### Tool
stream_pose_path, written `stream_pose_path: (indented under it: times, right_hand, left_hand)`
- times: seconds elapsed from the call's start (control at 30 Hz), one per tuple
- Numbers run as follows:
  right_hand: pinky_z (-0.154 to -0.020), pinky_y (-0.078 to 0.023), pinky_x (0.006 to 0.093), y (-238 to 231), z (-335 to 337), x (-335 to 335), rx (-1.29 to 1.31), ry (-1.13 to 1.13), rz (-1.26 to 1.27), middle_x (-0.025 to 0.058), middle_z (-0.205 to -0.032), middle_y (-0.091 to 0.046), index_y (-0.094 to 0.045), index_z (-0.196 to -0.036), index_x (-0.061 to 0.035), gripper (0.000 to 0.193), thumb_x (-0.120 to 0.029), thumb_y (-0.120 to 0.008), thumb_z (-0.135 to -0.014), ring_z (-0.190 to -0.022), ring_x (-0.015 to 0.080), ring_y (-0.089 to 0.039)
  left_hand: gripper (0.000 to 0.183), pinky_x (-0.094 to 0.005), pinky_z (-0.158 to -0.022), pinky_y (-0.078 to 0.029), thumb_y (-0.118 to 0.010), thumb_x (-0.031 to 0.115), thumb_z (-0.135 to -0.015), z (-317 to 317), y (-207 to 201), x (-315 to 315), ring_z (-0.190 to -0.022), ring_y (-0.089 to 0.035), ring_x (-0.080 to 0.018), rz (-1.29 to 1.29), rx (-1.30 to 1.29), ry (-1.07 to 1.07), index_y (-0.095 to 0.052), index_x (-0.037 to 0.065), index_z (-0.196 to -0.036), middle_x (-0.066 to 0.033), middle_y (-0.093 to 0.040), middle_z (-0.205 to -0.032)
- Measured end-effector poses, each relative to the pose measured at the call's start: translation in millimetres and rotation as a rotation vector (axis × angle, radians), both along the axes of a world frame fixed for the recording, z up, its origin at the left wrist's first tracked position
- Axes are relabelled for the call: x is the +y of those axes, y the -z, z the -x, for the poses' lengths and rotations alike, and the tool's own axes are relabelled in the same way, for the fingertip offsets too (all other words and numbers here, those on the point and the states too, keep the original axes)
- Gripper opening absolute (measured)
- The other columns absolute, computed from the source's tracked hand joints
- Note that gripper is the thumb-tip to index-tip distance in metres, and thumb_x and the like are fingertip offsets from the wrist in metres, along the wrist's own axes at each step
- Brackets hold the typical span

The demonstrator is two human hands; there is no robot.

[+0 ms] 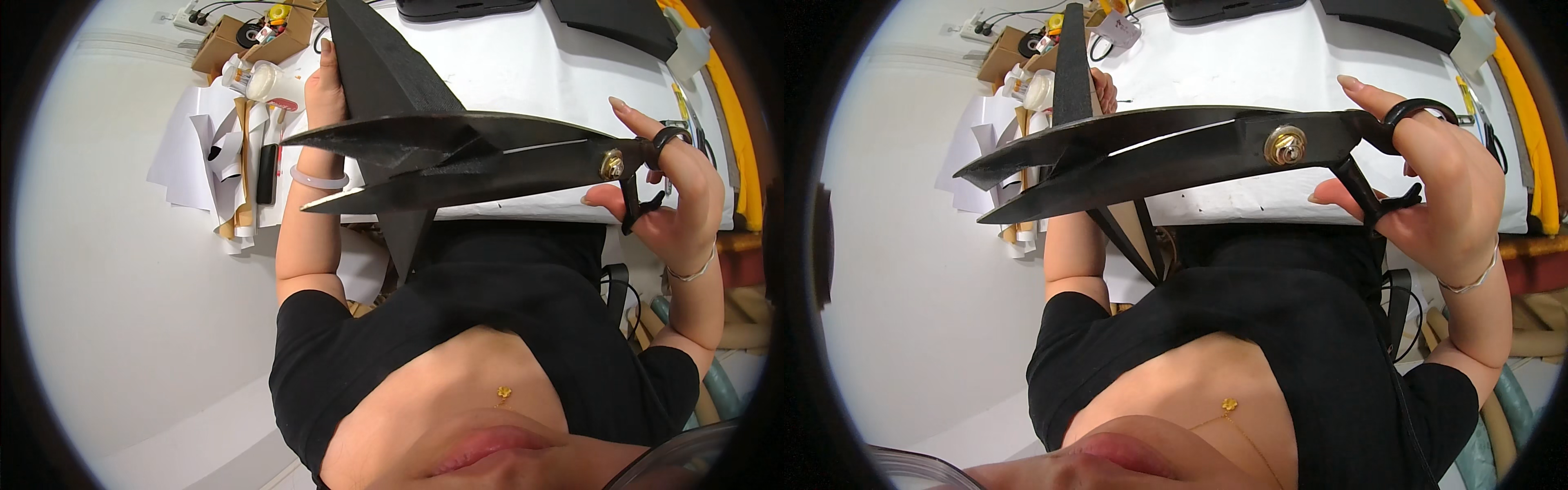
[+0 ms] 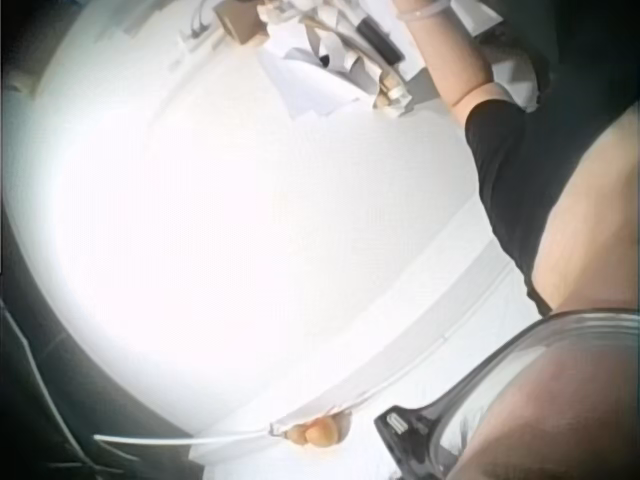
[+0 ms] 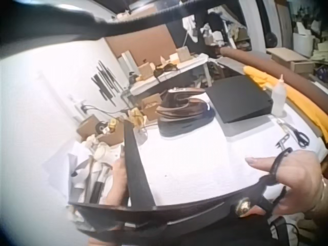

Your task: The person uses large scissors to trim the edges of a black material attached to a cardboard backing. They repeatedly cut, rotate, and inspect the edges, then use a small tool to refine corners and remove small pieces of excess material.

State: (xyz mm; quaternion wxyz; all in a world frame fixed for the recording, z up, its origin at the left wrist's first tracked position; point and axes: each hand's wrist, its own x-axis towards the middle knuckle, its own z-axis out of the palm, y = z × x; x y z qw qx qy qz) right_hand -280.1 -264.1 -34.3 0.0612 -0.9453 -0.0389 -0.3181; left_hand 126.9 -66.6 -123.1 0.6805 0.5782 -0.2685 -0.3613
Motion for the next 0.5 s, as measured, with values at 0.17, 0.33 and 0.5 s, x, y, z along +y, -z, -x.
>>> stream_pose_path:
  times: [0.17,0.33,0.5]
  right_hand:
    - [-0.051,-0.043,0.0208,4,4,2,-0.023,0.03,-0.014,0.0168,-0.119,-0.072,-0.053,-0.123,-0.001,0.075,-0.037,-0.089,-0.068,-0.062,0.0134,-0.058]
    - [-0.052,-0.043,0.0221,4,11,7,0.045,0.205,-0.016,0.0115,-0.115,-0.074,-0.068,-0.118,0.001,0.066,-0.034,-0.091,-0.067,-0.062,0.0125,-0.056]
    - [-0.054,-0.045,0.0225,11,13,6,0.014,0.252,0.056,0.0089,-0.113,-0.074,-0.07,-0.12,0.001,0.062,-0.031,-0.089,-0.07,-0.061,0.0128,-0.055]
  left_hand:
    - [0.068,-0.0245,-0.068,-0.053,-0.056,0.062,-0.097,7,2,-4,-0.075,-0.067,-0.0136,-0.021,-0.015,-0.044,-0.07,-0.004,-0.098,-0.0076,-0.071,-0.084]
    - [0.067,-0.0247,-0.069,-0.053,-0.055,0.061,-0.098,4,8,-3,-0.077,-0.067,-0.0134,0.039,0.005,-0.028,-0.07,-0.004,-0.101,-0.0075,-0.071,-0.088]
    - [0.066,-0.0238,-0.069,-0.052,-0.055,0.06,-0.099,6,10,-3,-0.076,-0.066,-0.0125,0.058,-0.001,-0.064,-0.07,-0.004,-0.099,-0.0071,-0.071,-0.087]
